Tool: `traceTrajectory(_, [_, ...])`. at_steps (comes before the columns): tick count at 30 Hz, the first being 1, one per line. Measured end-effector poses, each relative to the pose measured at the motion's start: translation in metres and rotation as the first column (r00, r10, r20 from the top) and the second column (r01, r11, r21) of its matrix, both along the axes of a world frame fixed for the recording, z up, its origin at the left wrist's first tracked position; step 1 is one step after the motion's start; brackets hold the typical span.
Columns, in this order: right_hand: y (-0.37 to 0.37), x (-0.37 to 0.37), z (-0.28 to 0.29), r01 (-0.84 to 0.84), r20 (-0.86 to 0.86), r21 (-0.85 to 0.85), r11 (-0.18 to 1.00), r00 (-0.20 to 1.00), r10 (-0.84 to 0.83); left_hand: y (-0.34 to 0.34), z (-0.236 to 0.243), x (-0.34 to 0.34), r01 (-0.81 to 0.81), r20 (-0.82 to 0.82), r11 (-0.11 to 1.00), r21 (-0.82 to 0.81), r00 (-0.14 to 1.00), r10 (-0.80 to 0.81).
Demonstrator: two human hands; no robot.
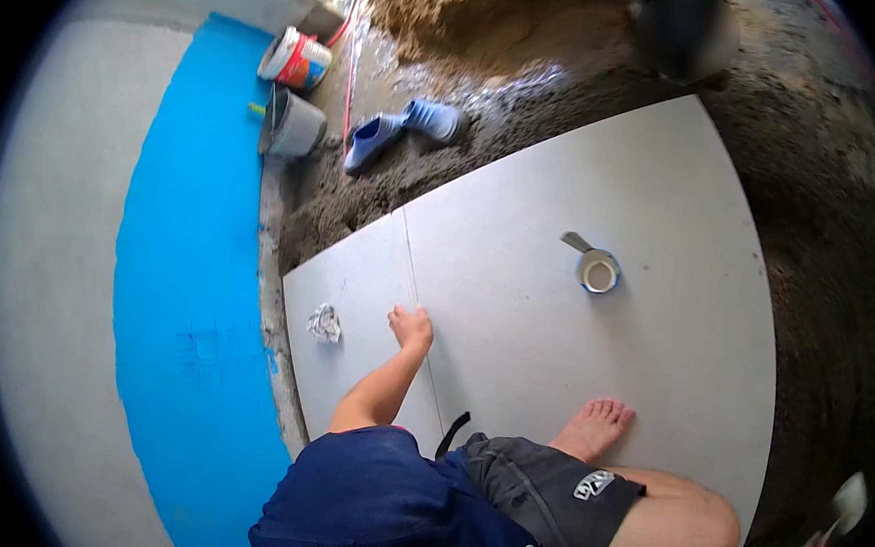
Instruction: The person spreads mortar on a floor using a trowel, places a large white floor tile, and taps it with a rubber mallet to level it while aligning it with other tiles.
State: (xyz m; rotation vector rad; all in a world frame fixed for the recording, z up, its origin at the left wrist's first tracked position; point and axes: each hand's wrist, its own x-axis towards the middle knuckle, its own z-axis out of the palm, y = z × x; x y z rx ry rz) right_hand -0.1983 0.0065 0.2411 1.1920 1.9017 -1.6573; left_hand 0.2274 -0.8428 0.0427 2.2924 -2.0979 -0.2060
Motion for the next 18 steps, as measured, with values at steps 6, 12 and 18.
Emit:
traceTrajectory(6, [-0.213,-0.205,-0.131,-0.252,-0.035,-0.482,0.839,0.963,0.269,-0.024,-0.028,-0.004,-0.093,0.11,0.989,0.113,0.991,0.081])
traceTrajectory(12, [-0.365,-0.183,-0.174,-0.373,0.268,-0.353,0.858,0.838,0.475,-0.026,-0.051,-0.002,0.046,-0.004,0.999,-0.017,0.999,-0.046])
traceTrajectory(18, [-0.38,-0.203,-0.125,-0.556,0.352,-0.212,0.803,0.724,0.594,-0.047,-0.11,0.06,-0.116,0.108,0.986,0.117,0.989,0.104])
